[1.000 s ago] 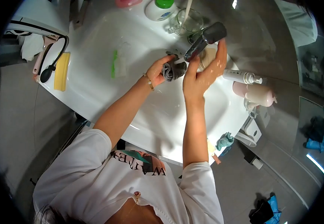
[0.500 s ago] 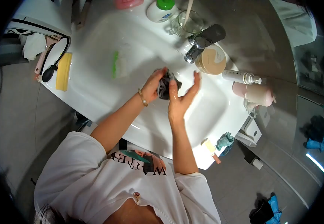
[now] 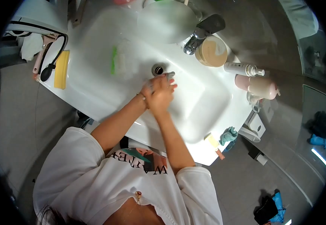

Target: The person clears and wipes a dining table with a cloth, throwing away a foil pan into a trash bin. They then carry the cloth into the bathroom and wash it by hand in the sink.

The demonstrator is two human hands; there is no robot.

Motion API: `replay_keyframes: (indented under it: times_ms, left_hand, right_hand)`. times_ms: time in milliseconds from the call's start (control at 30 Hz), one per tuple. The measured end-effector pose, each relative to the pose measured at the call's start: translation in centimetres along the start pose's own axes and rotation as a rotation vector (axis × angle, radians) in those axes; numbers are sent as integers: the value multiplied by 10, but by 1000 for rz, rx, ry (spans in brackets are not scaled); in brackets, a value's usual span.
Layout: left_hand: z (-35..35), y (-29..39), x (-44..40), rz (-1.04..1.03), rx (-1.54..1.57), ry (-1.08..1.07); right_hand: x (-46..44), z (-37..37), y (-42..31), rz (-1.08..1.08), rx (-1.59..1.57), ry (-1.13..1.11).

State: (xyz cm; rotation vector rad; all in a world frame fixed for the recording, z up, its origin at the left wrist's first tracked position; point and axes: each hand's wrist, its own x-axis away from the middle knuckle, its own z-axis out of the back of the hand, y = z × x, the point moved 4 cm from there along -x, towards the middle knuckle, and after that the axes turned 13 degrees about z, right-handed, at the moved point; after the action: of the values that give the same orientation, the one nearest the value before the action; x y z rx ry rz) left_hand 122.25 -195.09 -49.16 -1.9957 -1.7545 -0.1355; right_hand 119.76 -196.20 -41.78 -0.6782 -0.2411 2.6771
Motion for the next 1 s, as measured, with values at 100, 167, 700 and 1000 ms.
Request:
replay_keyframes:
  times_ms: [100, 167, 700, 1000]
  left_hand:
    - [-13, -17, 8, -83, -107, 68]
    - [-12, -20, 0, -129, -159, 57]
    - [9, 30, -6, -441, -21, 202]
    - [3, -11, -3, 40, -14, 189]
  right_hand:
    - [-7, -22, 90, -630, -120, -230]
    - [-5, -17, 107, -684, -288, -80]
    - [25, 12, 99, -906, -824, 493]
    - [32, 43, 32, -709, -966, 178]
